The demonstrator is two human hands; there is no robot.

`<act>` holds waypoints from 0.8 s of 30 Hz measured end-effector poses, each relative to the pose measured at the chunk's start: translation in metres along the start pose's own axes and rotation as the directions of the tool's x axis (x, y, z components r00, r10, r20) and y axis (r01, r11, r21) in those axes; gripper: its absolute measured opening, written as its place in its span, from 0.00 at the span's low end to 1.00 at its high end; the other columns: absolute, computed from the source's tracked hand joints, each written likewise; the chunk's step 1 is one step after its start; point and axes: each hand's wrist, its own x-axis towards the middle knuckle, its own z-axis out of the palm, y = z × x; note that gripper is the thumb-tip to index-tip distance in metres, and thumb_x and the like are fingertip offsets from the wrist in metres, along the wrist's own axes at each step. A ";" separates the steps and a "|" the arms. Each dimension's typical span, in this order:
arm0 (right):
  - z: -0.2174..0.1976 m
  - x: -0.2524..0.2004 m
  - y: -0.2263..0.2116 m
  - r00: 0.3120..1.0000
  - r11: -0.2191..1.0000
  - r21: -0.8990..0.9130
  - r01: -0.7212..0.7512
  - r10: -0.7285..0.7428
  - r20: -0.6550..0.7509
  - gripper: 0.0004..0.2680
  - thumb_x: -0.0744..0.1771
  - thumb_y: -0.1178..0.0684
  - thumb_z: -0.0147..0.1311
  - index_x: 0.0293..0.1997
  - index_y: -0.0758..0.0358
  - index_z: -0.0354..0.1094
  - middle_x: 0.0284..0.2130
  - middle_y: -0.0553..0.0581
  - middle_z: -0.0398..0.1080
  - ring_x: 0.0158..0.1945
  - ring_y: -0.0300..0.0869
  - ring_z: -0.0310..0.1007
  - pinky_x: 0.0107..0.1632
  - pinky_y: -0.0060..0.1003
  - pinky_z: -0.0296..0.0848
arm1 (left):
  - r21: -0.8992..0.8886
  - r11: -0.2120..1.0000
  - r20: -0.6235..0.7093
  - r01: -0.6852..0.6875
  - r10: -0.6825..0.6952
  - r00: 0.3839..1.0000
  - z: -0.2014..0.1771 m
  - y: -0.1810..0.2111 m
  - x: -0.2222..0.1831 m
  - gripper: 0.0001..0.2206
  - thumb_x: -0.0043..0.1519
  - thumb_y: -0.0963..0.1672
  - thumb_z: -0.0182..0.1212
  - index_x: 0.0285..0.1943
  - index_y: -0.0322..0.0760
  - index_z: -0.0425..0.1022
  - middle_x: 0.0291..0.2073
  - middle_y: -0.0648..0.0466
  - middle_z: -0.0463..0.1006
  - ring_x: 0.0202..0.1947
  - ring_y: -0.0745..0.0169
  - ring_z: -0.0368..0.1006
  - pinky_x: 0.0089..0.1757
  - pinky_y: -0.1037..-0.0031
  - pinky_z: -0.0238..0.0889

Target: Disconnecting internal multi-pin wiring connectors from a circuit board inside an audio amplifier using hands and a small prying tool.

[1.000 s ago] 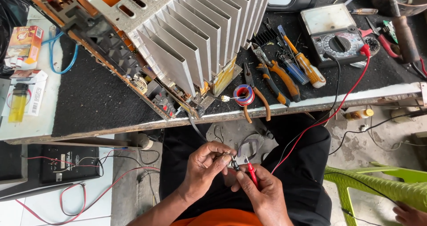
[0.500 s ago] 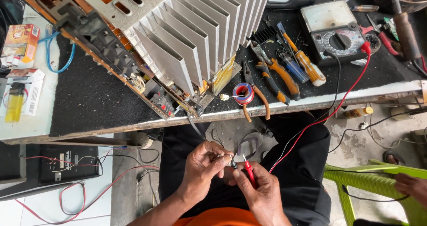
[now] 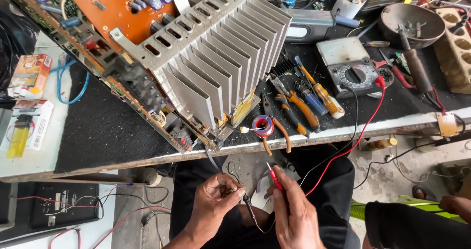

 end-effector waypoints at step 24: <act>-0.003 0.085 -0.027 0.827 0.629 -0.663 0.405 -0.561 -0.027 0.15 0.67 0.54 0.55 0.61 0.48 0.73 0.31 0.44 0.70 0.22 0.46 0.70 0.20 0.41 0.63 | 0.078 0.987 -0.104 0.140 -0.131 0.986 -0.019 -0.036 0.009 0.10 0.53 0.35 0.74 0.28 0.29 0.74 0.24 0.45 0.81 0.28 0.60 0.75 0.35 0.68 0.70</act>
